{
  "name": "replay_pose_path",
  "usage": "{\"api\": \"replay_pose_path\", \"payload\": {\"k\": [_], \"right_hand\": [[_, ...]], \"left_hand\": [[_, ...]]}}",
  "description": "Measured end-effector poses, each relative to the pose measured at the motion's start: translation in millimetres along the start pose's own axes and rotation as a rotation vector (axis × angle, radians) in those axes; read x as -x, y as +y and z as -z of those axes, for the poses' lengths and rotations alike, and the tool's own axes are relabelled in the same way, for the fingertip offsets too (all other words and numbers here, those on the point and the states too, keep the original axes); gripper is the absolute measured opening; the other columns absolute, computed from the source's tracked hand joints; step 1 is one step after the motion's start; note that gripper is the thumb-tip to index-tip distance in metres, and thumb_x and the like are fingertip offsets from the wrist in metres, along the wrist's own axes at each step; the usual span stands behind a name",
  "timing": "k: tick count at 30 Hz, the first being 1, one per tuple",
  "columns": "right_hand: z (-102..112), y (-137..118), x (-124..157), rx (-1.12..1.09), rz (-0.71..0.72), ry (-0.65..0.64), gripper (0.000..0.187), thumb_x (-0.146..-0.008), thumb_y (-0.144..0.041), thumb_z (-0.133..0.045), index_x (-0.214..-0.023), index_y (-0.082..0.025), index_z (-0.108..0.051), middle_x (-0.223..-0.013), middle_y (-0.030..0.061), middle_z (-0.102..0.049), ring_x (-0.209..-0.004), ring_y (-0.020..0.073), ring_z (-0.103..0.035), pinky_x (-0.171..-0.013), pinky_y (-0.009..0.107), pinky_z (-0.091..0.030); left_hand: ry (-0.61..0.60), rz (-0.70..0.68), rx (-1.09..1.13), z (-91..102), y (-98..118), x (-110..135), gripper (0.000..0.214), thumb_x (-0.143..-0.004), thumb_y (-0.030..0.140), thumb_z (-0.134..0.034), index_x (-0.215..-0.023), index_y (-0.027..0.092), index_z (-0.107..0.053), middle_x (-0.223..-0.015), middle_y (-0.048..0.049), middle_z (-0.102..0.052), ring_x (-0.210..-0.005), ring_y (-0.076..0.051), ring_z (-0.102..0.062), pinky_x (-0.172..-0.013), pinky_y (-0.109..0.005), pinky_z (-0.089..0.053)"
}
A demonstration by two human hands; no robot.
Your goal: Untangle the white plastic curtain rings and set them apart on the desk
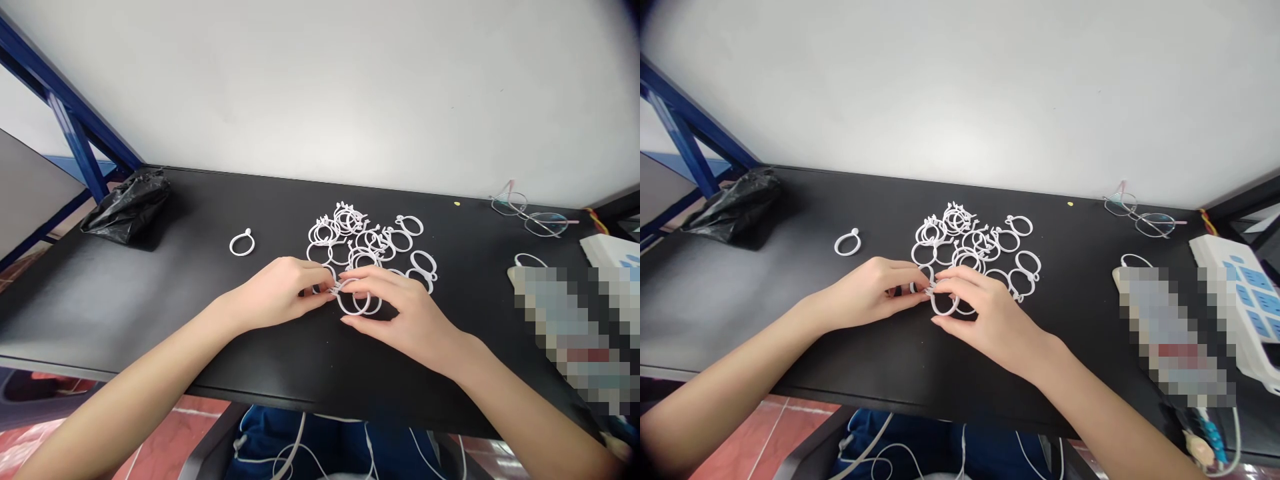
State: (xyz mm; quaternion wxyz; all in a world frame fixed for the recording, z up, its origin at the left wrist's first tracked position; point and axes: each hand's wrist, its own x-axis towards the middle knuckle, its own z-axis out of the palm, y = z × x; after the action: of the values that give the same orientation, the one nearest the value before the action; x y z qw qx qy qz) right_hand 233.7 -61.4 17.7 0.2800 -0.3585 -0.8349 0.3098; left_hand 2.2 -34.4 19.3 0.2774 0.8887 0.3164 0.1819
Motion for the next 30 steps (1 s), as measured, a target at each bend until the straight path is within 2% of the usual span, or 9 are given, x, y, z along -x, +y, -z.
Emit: {"api": "replay_pose_path", "payload": {"k": [5,12,17,22,26,30], "right_hand": [[-1.7,2.1,0.0,0.033,0.017,0.013,0.027,-0.084,-0.018,-0.07,-0.11,-0.022,-0.063,-0.119,0.0058,-0.063,-0.102,0.0193,-0.065,-0.085,0.033,-0.059],[-1.6,-0.1,-1.6,0.022,-0.001,0.058,0.022,-0.083,-0.017,-0.07,-0.104,-0.022,-0.063,-0.117,0.005,-0.065,-0.1,0.0188,-0.065,-0.084,0.034,-0.059],[-4.8,-0.1,-2.3,0.052,0.04,0.136,0.02,-0.083,-0.016,-0.07,-0.101,-0.02,-0.064,-0.113,0.006,-0.066,-0.1,0.0187,-0.065,-0.087,0.033,-0.059],[-12.9,1.0,-2.9,0.144,0.133,0.233,0.026,-0.083,-0.012,-0.068,-0.108,-0.018,-0.063,-0.112,0.0091,-0.066,-0.103,0.0207,-0.066,-0.091,0.034,-0.057],[-18.3,1.1,-4.0,0.156,0.125,0.297,0.03,-0.082,-0.008,-0.064,-0.111,-0.017,-0.062,-0.108,0.0091,-0.066,-0.096,0.02,-0.067,-0.084,0.033,-0.059],[-20.5,0.7,-5.5,0.16,0.128,0.344,0.023,-0.082,-0.007,-0.062,-0.103,-0.017,-0.064,-0.096,0.0069,-0.066,-0.083,0.0178,-0.067,-0.073,0.031,-0.059]], "left_hand": [[0.04,-0.01,-0.02,-2.8,0.4,-1.1,0.012,-0.092,0.022,-0.057,-0.092,0.014,-0.067,-0.08,-0.0013,-0.068,-0.065,-0.01,-0.058,-0.06,-0.02,-0.044],[0.096,0.054,0.098,-1.7,1.1,-1.3,0.013,-0.086,0.013,-0.061,-0.096,0.017,-0.068,-0.085,0.0016,-0.072,-0.067,-0.008,-0.063,-0.065,-0.018,-0.05],[0.196,0.147,0.097,-2.7,3.0,-0.7,0.008,-0.08,0.01,-0.063,-0.081,0.017,-0.062,-0.069,0.0058,-0.065,-0.055,-0.005,-0.058,-0.056,-0.016,-0.046],[0.285,0.198,0.129,-10.5,3.4,-1.1,0.01,-0.08,0.013,-0.065,-0.078,0.017,-0.056,-0.065,0.0061,-0.064,-0.051,-0.006,-0.058,-0.053,-0.017,-0.047],[0.333,0.211,0.245,-16.4,5.9,-1.7,0.012,-0.081,0.012,-0.064,-0.078,0.017,-0.053,-0.068,0.0046,-0.066,-0.056,-0.007,-0.063,-0.058,-0.016,-0.052],[0.326,0.149,0.248,-23.0,8.8,-1.8,0.012,-0.08,0.009,-0.064,-0.078,0.017,-0.055,-0.069,0.005,-0.067,-0.057,-0.006,-0.063,-0.06,-0.015,-0.053]]}}
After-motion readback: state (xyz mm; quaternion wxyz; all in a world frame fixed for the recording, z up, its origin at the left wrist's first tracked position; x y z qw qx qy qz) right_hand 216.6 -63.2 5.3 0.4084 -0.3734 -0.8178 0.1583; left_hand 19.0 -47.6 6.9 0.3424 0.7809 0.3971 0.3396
